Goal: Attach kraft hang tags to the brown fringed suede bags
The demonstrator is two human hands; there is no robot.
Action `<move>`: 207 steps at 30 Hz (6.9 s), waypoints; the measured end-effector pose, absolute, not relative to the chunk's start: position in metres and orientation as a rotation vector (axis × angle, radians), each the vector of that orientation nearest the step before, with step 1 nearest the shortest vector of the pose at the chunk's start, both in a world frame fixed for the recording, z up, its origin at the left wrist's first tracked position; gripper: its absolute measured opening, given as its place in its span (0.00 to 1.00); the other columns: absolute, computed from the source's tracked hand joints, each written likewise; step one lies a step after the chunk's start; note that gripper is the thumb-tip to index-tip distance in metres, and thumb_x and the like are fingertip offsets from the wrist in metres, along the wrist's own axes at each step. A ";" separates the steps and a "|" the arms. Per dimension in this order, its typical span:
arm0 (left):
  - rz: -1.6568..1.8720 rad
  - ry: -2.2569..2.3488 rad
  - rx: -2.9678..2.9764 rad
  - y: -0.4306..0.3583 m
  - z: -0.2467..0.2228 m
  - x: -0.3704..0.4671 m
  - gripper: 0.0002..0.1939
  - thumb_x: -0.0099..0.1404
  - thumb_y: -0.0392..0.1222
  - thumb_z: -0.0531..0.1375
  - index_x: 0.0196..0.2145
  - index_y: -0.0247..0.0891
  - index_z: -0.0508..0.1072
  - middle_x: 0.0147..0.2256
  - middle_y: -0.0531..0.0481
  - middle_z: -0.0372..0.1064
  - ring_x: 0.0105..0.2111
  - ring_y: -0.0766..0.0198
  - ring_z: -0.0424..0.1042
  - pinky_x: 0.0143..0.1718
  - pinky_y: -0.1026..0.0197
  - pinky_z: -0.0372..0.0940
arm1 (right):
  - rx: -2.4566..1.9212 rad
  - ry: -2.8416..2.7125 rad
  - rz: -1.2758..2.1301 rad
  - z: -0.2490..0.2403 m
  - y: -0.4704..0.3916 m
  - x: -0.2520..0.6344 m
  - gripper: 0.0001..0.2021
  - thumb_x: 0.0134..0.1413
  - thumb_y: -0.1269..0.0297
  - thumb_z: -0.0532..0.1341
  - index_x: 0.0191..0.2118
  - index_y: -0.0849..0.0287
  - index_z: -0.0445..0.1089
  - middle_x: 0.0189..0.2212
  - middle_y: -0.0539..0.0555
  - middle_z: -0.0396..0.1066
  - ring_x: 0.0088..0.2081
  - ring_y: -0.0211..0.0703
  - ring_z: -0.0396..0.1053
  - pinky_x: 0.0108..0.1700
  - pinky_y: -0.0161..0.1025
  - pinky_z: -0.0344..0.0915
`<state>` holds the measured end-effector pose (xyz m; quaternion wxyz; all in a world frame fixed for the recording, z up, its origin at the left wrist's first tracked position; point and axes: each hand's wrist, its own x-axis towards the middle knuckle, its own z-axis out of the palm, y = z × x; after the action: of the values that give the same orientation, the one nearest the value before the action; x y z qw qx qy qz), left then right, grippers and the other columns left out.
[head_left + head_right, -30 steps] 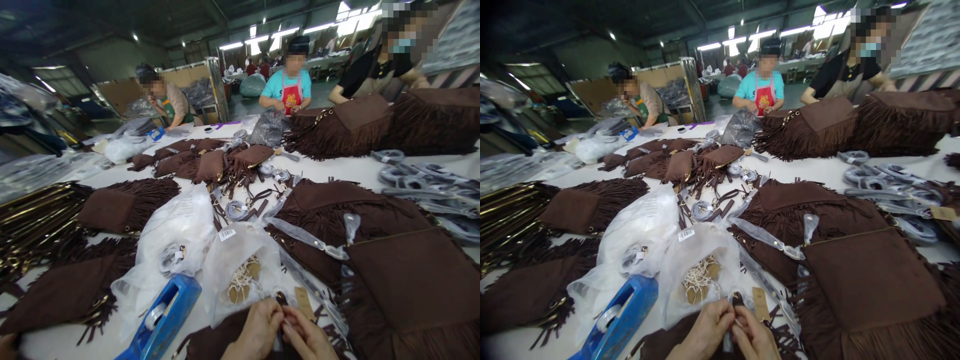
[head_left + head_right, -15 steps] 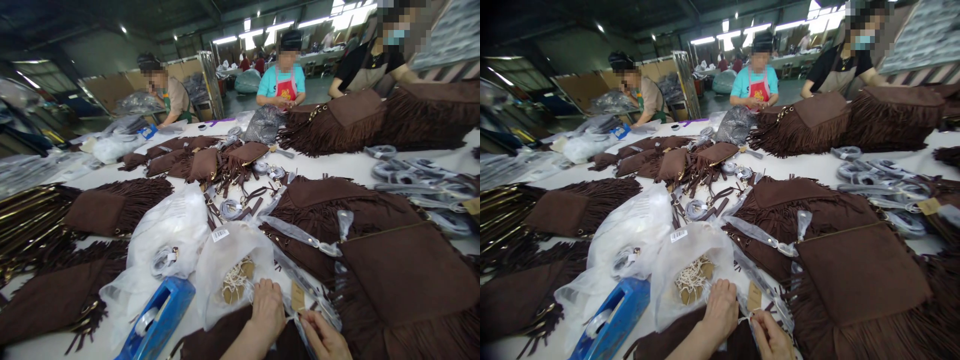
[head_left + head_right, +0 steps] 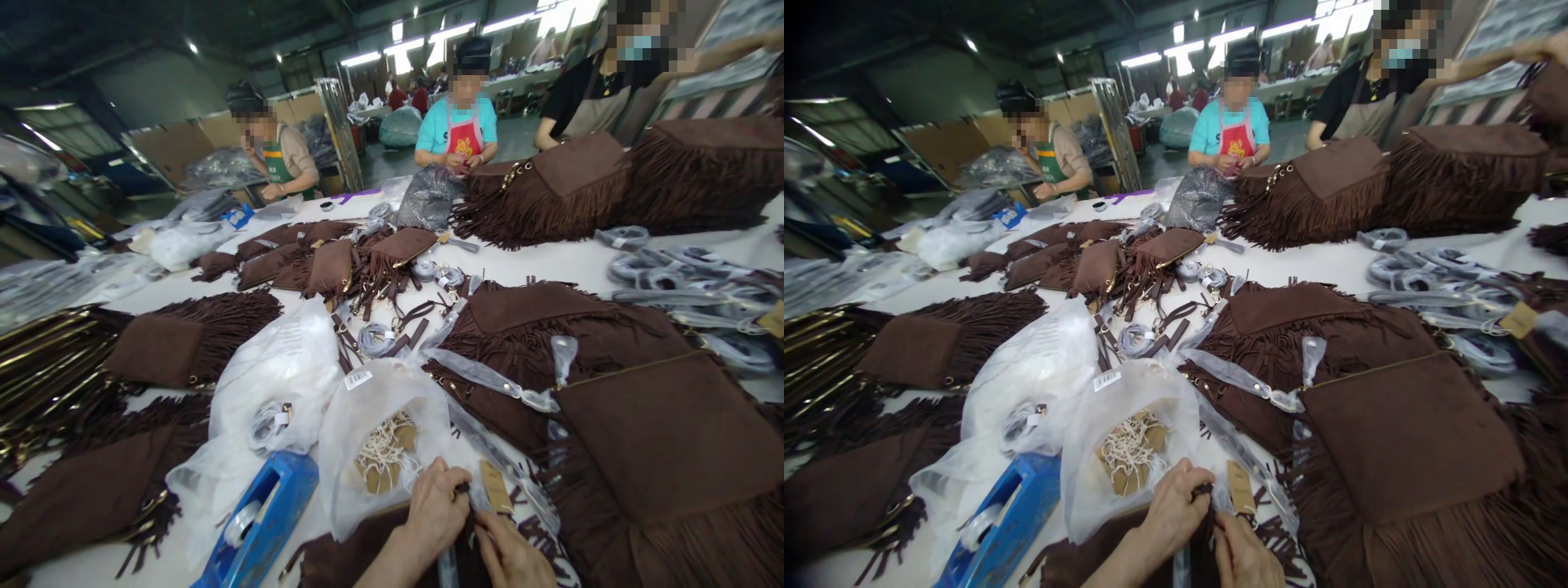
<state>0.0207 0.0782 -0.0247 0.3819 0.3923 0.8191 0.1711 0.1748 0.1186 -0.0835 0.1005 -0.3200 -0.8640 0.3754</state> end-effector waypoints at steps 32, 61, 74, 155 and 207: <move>0.459 2.011 0.794 0.081 -0.016 0.022 0.15 0.46 0.40 0.58 0.34 0.38 0.77 0.32 0.47 0.74 0.32 0.59 0.70 0.35 0.62 0.61 | -0.818 -2.187 1.202 -0.054 0.141 0.161 0.10 0.54 0.59 0.56 0.35 0.55 0.73 0.28 0.52 0.75 0.31 0.40 0.74 0.35 0.30 0.69; 0.544 1.956 0.622 0.078 -0.035 0.020 0.14 0.41 0.37 0.62 0.30 0.36 0.74 0.24 0.54 0.70 0.25 0.66 0.65 0.26 0.66 0.59 | -0.900 -2.324 0.891 -0.058 0.133 0.153 0.19 0.59 0.56 0.47 0.33 0.58 0.72 0.28 0.56 0.77 0.29 0.43 0.75 0.32 0.33 0.71; 0.588 1.926 0.589 0.081 -0.035 0.019 0.13 0.41 0.35 0.61 0.29 0.36 0.74 0.24 0.55 0.71 0.26 0.66 0.67 0.27 0.67 0.59 | -0.850 -2.396 0.794 -0.060 0.133 0.158 0.19 0.60 0.57 0.47 0.33 0.58 0.73 0.27 0.55 0.78 0.27 0.43 0.76 0.28 0.32 0.71; 0.467 2.082 0.745 0.081 -0.021 0.026 0.10 0.47 0.39 0.57 0.28 0.38 0.76 0.26 0.52 0.72 0.27 0.64 0.68 0.31 0.65 0.59 | -0.807 -2.285 0.846 -0.060 0.138 0.160 0.08 0.57 0.65 0.50 0.28 0.55 0.62 0.30 0.55 0.71 0.34 0.42 0.72 0.35 0.34 0.70; 0.715 2.010 0.949 0.066 -0.023 0.028 0.07 0.52 0.32 0.56 0.31 0.36 0.67 0.30 0.52 0.66 0.32 0.66 0.65 0.36 0.65 0.58 | -1.142 -2.015 1.507 -0.058 0.132 0.167 0.15 0.55 0.54 0.53 0.31 0.57 0.71 0.16 0.47 0.68 0.20 0.39 0.68 0.23 0.30 0.66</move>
<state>0.0282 0.0656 -0.0229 0.3925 0.3739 0.7917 0.2816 0.1670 0.1322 -0.0582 0.1883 -0.4058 -0.7162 0.5357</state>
